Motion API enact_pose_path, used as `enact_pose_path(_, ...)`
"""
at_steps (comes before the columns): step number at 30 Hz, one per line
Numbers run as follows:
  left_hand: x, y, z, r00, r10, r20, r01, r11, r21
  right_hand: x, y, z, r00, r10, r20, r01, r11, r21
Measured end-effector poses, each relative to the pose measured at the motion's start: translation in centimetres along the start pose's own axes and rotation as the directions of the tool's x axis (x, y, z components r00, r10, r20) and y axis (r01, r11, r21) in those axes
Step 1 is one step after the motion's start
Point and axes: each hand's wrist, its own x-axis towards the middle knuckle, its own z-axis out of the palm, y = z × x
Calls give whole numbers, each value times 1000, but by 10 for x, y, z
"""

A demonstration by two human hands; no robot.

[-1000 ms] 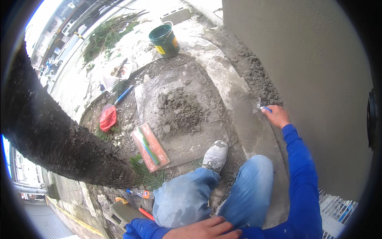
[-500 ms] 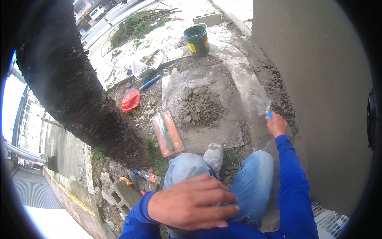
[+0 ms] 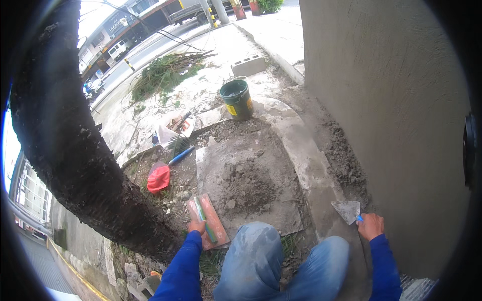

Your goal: The person scoops wet cement from a bucket using a trowel and applies it to a concrete wall, smoothing the surface. The person repeatedly scoops and spreads the cement along the wall's edge and lower sections.

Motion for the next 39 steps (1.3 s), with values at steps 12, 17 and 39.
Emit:
enact_pose_path(12,-29,45,0,991,-99,-92,100,995,6,36,-39,-23,997,7,80,4,991,-137)
enact_pose_path(17,-25,32,22,979,9,-202,-22,998,-63,48,-71,-51,982,68,179,-19,966,-259)
enact_pose_path(39,-16,28,20,968,-249,9,245,957,154,15,-43,-195,915,392,100,-371,912,-178)
